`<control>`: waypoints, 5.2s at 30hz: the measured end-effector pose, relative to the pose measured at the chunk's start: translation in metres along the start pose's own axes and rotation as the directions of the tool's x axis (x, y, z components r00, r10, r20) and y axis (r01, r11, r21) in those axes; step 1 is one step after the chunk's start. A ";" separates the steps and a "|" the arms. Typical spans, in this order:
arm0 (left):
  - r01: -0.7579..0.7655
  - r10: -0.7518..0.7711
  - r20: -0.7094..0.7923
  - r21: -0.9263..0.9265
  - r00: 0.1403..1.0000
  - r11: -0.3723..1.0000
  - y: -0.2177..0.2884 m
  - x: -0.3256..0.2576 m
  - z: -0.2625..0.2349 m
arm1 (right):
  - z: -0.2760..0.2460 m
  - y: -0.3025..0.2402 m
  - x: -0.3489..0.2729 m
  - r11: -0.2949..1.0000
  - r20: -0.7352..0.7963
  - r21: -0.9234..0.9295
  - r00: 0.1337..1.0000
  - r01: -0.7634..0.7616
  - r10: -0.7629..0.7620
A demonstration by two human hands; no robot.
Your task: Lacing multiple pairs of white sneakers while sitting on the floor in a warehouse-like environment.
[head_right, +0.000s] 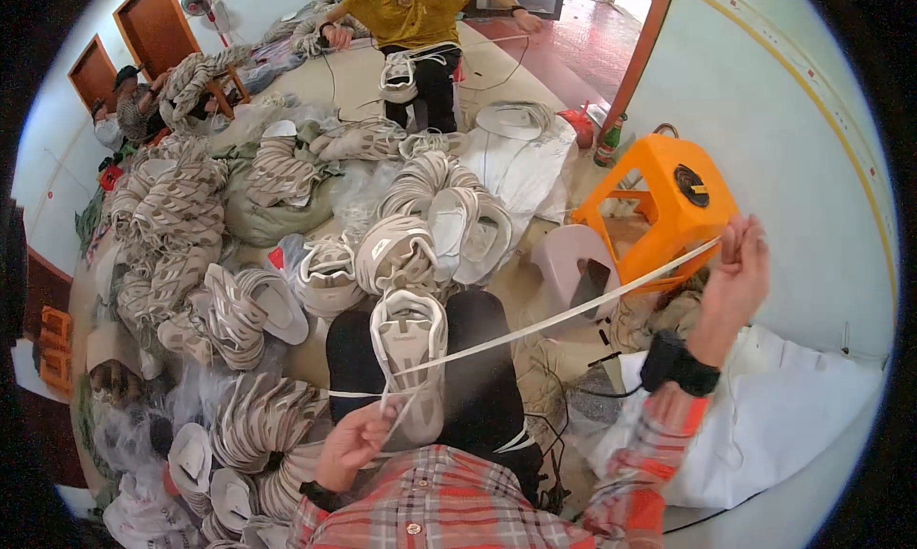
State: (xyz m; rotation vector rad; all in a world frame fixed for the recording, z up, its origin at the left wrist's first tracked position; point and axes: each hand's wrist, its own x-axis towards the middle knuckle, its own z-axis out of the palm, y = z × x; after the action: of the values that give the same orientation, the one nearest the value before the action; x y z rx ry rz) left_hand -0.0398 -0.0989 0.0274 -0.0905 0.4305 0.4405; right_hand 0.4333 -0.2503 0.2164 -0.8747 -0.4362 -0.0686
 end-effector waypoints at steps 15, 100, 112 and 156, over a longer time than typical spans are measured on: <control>-0.351 0.350 -0.037 -0.018 0.936 0.936 -0.019 0.016 0.015 | 0.020 -0.022 0.003 0.962 0.080 -0.273 0.997 0.002 0.020; -0.208 -0.032 0.397 0.410 0.917 -0.888 0.007 0.058 0.048 | -0.068 -0.036 0.035 0.708 0.092 -0.705 0.996 0.050 0.021; -0.137 0.256 0.575 0.552 0.777 -0.822 -0.039 0.053 0.017 | -0.023 0.029 -0.049 0.585 0.235 -0.810 0.896 -0.034 0.377; -0.190 0.403 -0.328 0.525 0.854 0.829 -0.058 0.044 0.040 | 0.040 0.143 -0.251 0.727 0.593 -0.653 0.454 -0.212 0.665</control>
State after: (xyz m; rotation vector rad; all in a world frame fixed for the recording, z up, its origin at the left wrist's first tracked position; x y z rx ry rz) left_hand 0.0371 -0.1270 0.0444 0.3798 0.9908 0.6223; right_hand 0.2250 -0.1573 0.0350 -1.5212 -1.0612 0.8271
